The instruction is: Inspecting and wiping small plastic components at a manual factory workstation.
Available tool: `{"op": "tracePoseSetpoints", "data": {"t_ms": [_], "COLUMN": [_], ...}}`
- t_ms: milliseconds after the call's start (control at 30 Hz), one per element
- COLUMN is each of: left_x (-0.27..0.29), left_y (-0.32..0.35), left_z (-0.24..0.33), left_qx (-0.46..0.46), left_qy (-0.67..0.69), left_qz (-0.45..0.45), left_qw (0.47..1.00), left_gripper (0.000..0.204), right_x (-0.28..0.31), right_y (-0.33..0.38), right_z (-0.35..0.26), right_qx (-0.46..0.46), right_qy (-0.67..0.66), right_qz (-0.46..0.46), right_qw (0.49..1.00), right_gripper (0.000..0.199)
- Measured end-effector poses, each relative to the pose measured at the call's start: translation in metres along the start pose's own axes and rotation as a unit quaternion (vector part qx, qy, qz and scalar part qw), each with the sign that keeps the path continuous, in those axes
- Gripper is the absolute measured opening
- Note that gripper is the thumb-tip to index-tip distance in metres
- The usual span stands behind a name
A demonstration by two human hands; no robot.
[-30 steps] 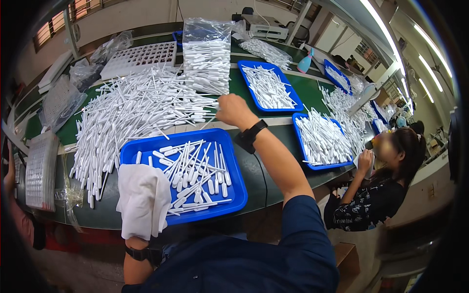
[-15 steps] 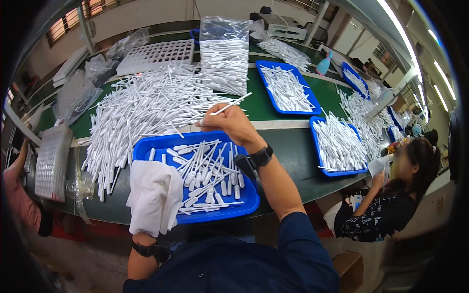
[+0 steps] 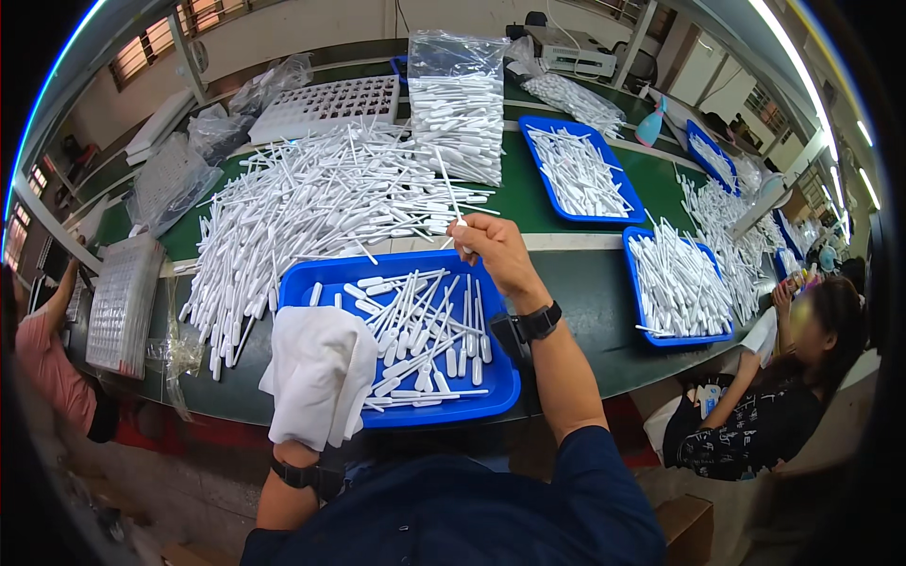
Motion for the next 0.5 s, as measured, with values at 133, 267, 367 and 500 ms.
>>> {"op": "tracePoseSetpoints", "data": {"t_ms": [133, 267, 367, 500], "left_x": [-0.034, -0.046, -0.045, -0.036], "left_y": [0.008, 0.003, 0.006, 0.005], "left_z": [0.026, 0.038, 0.041, 0.04], "left_qx": [-0.2, -0.296, -0.221, -0.161], "left_qy": [-0.344, -0.422, -0.433, -0.398], "left_qz": [0.007, -0.052, -0.098, -0.1], "left_qw": [0.917, 0.855, 0.868, 0.898], "left_gripper": [0.017, 0.011, 0.015, 0.017], "right_x": [-0.015, -0.018, -0.026, -0.043], "right_y": [0.003, 0.001, 0.009, 0.02], "right_z": [0.0, 0.0, -0.01, -0.03], "right_qx": [-0.013, -0.017, -0.019, 0.016], "right_qy": [-0.053, -0.087, -0.088, -0.048], "right_qz": [-0.028, -0.041, -0.071, -0.118], "right_qw": [0.998, 0.995, 0.993, 0.992], "right_gripper": [0.023, 0.025, 0.025, 0.024]}}
Point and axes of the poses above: each hand's wrist, its own y-axis away from the middle knuckle, its own x-axis out of the back of the hand, z = x × y, the point moved 7 cm from there along -y, towards the middle knuckle, and after that the axes turned 13 degrees about y, right-handed, at the moved point
